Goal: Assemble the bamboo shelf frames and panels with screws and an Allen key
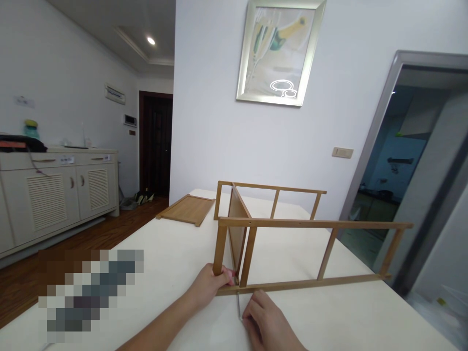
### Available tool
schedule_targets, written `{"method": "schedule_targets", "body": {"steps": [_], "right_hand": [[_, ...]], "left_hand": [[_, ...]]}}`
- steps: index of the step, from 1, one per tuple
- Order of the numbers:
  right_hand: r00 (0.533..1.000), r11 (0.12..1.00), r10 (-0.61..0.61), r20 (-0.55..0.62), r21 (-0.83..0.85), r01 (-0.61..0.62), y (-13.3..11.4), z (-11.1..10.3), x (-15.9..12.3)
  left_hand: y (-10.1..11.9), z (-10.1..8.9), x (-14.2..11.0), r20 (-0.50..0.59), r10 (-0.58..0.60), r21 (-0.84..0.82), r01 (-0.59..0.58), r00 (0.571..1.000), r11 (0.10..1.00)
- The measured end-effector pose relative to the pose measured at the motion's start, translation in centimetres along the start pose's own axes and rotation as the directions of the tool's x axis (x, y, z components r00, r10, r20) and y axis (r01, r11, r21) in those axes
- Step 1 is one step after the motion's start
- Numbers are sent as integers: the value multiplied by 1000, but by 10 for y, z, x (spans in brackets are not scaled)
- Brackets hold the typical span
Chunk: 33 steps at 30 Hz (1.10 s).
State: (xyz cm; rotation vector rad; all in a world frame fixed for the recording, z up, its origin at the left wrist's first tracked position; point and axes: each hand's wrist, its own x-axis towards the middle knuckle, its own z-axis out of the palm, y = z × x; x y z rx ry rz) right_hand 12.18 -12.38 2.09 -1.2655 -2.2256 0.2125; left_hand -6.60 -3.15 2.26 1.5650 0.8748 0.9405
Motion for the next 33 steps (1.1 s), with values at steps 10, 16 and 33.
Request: {"method": "schedule_targets", "body": {"steps": [10,16,33], "right_hand": [[998,992,-49,48,115,43,0,-6,3],[997,990,78,14,114,-79,-3,-11,3],[894,724,438,-94,626,-290,-3,-12,9]], "left_hand": [[1,1,-2,-6,-19,-24,18,1000,1000],[1,1,-1,-6,-15,-24,15,1000,1000],[-4,1,-1,6,-23,-22,23,1000,1000]]}}
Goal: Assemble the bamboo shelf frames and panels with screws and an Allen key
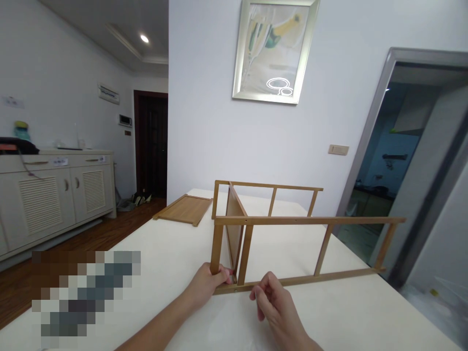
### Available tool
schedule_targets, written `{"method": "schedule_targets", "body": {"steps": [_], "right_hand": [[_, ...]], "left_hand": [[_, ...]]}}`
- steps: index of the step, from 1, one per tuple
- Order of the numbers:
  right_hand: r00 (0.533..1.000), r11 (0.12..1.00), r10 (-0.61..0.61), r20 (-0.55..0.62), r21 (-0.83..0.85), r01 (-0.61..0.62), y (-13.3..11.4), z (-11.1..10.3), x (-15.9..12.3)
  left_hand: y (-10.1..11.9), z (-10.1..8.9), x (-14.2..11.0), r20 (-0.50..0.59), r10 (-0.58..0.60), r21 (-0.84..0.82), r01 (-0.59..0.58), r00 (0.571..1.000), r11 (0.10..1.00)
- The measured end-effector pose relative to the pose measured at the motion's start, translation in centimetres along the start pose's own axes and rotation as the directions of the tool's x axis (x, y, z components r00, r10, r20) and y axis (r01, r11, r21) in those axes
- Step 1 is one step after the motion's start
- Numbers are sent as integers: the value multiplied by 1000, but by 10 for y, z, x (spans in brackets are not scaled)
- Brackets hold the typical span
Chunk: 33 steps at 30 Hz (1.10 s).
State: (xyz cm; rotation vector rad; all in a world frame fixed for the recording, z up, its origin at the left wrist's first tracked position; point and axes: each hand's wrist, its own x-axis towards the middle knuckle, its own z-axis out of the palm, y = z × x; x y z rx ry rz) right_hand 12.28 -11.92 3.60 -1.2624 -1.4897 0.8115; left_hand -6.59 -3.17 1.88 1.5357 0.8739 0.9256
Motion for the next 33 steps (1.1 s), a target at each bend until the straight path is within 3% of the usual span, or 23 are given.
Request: {"method": "schedule_targets", "body": {"steps": [3,7,18,25,31,33], "right_hand": [[996,993,-21,-89,-116,11,-2,-2,3],[998,984,6,-65,-177,-17,-2,-3,5],[998,997,63,-13,-31,-63,16,1,10],[998,995,65,22,68,-67,8,3,9],[999,998,31,-35,-50,-33,1,1,6],[998,998,56,-36,-5,-56,1,1,8]], "left_hand": [[1,0,0,-1,-10,5,10,1000,1000],[0,-1,1,6,4,-1,-4,1000,1000],[2,-1,1,-5,7,24,-7,1000,1000],[2,-2,0,14,24,32,-25,1000,999],[1,0,0,-1,20,7,-20,1000,1000],[2,0,0,0,21,5,-21,1000,1000]]}}
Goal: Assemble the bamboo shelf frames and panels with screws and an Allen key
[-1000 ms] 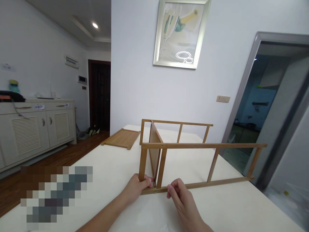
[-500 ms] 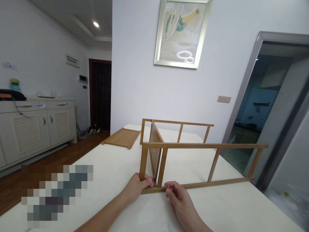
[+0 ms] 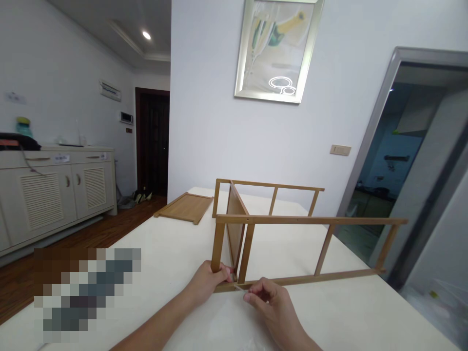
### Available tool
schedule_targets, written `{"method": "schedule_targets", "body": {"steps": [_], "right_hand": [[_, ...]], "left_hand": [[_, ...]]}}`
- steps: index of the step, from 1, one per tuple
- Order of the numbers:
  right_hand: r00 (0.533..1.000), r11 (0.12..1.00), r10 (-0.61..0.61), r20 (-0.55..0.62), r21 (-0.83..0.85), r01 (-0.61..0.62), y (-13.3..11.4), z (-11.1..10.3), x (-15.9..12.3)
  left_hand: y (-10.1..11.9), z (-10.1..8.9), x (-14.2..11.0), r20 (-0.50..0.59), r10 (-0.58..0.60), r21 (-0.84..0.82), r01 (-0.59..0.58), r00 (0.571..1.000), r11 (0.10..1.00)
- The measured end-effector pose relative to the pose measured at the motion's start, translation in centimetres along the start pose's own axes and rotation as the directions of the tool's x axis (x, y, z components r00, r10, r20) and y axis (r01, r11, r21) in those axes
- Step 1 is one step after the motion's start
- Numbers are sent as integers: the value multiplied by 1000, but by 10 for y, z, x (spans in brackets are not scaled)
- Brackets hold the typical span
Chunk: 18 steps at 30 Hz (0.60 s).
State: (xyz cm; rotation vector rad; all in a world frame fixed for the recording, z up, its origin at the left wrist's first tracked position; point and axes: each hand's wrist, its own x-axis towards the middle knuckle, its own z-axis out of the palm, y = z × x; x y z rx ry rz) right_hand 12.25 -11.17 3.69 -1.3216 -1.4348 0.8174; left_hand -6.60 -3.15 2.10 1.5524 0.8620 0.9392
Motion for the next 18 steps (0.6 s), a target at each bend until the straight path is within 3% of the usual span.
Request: {"method": "schedule_targets", "body": {"steps": [5,9,14,18], "right_hand": [[984,962,141,108,218,-162,-2,0,4],[949,872,232,215,387,-301,-4,-1,3],[890,780,316,328,444,-440,1,-3,5],[880,751,318,354,473,-462,4,-4,7]], "left_hand": [[4,-1,-1,12,-14,19,14,1000,1000],[5,-1,-2,14,-18,40,18,1000,999],[3,-1,0,17,-23,36,23,1000,999],[4,-2,-1,19,-29,34,28,999,999]]}}
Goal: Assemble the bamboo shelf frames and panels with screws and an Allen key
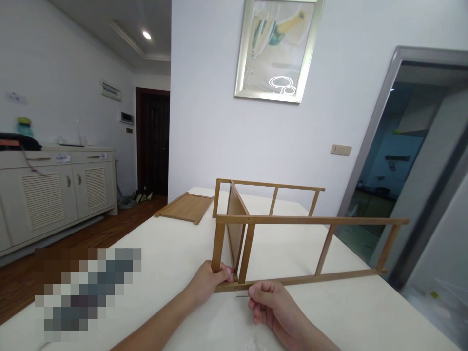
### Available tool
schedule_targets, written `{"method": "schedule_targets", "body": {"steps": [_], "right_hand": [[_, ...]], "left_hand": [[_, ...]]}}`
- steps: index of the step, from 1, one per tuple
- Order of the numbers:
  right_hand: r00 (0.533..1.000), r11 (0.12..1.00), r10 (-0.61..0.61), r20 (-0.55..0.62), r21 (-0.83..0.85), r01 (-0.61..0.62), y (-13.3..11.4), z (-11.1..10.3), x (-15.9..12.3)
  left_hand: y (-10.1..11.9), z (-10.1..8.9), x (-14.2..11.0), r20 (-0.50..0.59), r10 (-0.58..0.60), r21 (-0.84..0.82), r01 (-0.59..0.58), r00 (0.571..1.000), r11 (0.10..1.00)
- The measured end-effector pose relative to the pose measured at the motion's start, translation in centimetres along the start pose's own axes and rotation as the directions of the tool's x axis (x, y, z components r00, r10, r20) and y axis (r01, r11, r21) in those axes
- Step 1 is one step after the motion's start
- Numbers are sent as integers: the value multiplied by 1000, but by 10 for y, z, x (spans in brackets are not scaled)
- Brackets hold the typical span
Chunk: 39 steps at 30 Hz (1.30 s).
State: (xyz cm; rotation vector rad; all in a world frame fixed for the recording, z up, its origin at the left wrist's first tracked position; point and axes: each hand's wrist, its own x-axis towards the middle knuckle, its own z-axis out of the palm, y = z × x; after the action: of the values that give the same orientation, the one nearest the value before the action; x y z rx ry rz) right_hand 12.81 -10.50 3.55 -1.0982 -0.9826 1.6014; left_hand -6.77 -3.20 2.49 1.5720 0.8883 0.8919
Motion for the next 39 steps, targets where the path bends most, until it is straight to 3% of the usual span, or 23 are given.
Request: {"method": "schedule_targets", "body": {"steps": [6,11,14,16,19,22,25,30,39], "right_hand": [[997,997,-67,27,-27,68,1,2,-2],[983,948,-160,86,-265,177,6,7,-5],[939,757,-323,117,-564,330,7,10,-10],[881,546,-411,234,-711,443,6,10,-13],[811,296,-408,419,-780,552,5,9,-16],[794,145,-379,476,-817,559,9,7,-13],[791,48,-360,494,-837,545,14,6,-8],[785,-21,-324,529,-833,553,16,8,-5],[794,-1,-297,530,-832,555,10,11,-4]], "left_hand": [[-1,0,0,-5,17,2,-17,1000,1000],[-5,0,2,-4,16,-14,-16,1000,1000],[-6,0,2,-9,39,-18,-40,999,999],[-6,0,2,-4,48,-25,-48,999,999],[-5,0,1,0,42,-34,-42,999,999],[-4,0,1,0,37,-32,-37,999,999],[-5,1,1,-8,31,-36,-31,1000,999],[-7,1,2,-7,46,-55,-47,999,997],[-8,0,3,3,74,-55,-74,997,996]]}}
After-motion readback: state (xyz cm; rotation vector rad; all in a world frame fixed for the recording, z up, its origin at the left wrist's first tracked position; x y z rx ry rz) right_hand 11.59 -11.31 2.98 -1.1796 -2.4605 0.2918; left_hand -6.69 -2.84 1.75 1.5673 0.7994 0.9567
